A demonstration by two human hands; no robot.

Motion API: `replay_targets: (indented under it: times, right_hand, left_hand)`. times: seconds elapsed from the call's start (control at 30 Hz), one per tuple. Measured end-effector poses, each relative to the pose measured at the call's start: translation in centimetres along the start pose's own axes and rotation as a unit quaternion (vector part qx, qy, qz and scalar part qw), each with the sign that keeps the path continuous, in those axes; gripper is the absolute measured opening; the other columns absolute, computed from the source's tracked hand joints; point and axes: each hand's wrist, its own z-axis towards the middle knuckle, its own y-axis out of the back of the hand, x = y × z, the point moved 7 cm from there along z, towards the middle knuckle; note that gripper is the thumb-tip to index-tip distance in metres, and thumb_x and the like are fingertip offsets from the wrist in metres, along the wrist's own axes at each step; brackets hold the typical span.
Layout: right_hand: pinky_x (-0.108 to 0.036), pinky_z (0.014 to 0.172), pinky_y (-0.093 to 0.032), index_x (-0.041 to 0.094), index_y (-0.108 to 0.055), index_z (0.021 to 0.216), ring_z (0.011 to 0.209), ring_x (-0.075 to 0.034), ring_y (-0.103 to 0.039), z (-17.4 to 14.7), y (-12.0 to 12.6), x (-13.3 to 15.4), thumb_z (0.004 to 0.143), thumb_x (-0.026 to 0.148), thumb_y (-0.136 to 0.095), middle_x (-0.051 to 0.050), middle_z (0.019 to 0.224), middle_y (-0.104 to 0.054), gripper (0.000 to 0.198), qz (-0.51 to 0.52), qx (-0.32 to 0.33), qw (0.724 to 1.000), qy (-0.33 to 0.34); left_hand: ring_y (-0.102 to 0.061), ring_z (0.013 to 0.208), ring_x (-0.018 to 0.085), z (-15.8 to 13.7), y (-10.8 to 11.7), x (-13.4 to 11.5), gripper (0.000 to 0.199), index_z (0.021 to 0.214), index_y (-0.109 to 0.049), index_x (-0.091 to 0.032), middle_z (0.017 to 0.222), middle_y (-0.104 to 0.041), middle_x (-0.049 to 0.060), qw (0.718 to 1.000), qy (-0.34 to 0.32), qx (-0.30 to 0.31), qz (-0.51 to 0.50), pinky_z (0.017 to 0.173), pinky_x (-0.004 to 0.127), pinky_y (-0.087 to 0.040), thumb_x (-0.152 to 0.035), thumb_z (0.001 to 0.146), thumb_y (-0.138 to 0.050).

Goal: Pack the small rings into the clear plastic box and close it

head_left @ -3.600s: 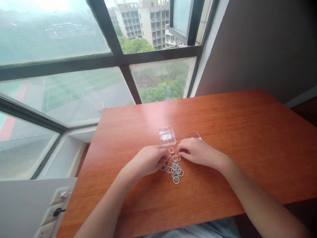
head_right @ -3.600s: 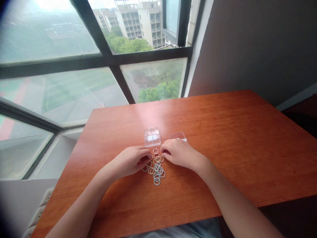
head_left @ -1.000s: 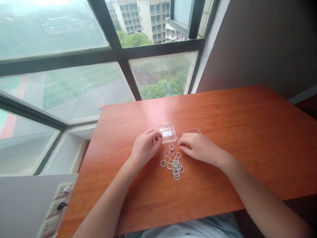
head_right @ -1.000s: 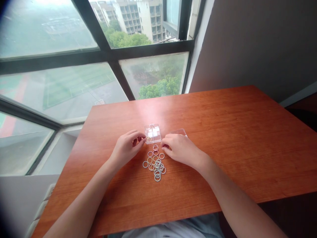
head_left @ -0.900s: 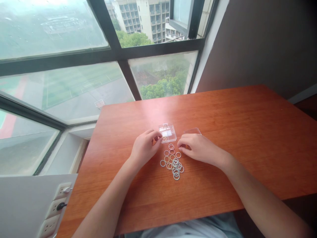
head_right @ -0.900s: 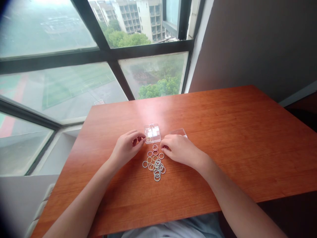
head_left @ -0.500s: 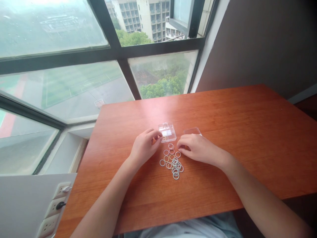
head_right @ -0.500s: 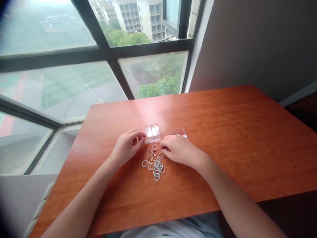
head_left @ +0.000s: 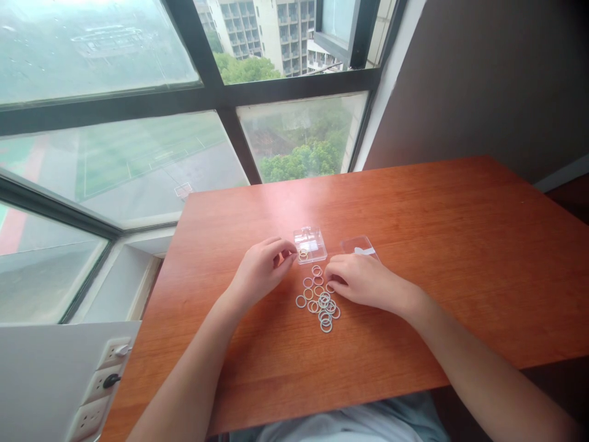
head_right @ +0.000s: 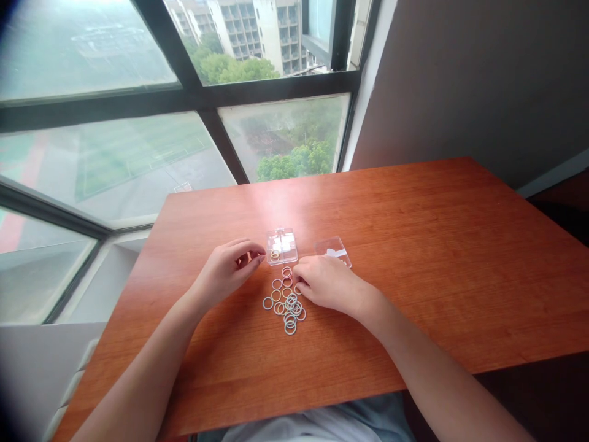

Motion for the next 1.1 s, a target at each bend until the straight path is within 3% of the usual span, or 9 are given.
replay_targets:
  times: [0.2,0.6,0.87,1.1]
  right_hand:
    - [-0.026,0.066,-0.036,0.018,-0.066,0.078,0.077,-0.015,-0.061,0.1,0.0,-0.1,0.084,0.014,-0.056,-0.002,0.085,-0.070,0.012,0.013,0.007,1.000,-0.005]
    - [-0.026,0.064,-0.034,0.019,-0.064,0.075,0.076,-0.015,-0.059,0.2,0.5,-1.3,0.085,0.016,-0.058,-0.001,0.082,-0.068,0.012,0.008,-0.034,0.998,-0.044]
    - [-0.023,0.062,-0.037,0.019,-0.068,0.084,0.071,-0.012,-0.058,-0.3,0.1,1.3,0.079,0.010,-0.060,0.000,0.081,-0.068,0.013,0.124,0.049,0.989,0.069]
    - [-0.023,0.064,-0.039,0.018,-0.065,0.075,0.071,-0.013,-0.058,-0.3,-0.2,1.6,0.078,0.008,-0.058,0.000,0.079,-0.067,0.012,0.110,0.068,0.988,0.083]
  left_hand:
    - [-0.051,0.059,0.009,-0.8,-0.7,-0.3,0.014,0.088,-0.066,-0.021,0.070,-0.062,-0.002,0.994,-0.015,0.112,0.002,0.057,0.021,-0.037,-0.017,0.086,-0.053]
    - [-0.049,0.062,0.009,-1.8,-2.2,-2.1,0.009,0.079,-0.066,-0.021,0.075,-0.060,-0.003,0.966,-0.048,0.254,-0.006,0.055,0.019,-0.032,-0.014,0.074,-0.065]
    - [-0.049,0.063,0.009,-2.0,-2.8,-2.2,0.008,0.078,-0.065,-0.020,0.074,-0.062,-0.004,0.967,-0.055,0.247,-0.010,0.056,0.020,-0.031,-0.013,0.075,-0.064]
    - [-0.055,0.067,0.010,-1.8,-3.0,-1.6,0.016,0.083,-0.066,-0.022,0.079,-0.068,-0.002,0.974,-0.050,0.222,0.001,0.060,0.020,-0.035,-0.011,0.082,-0.053]
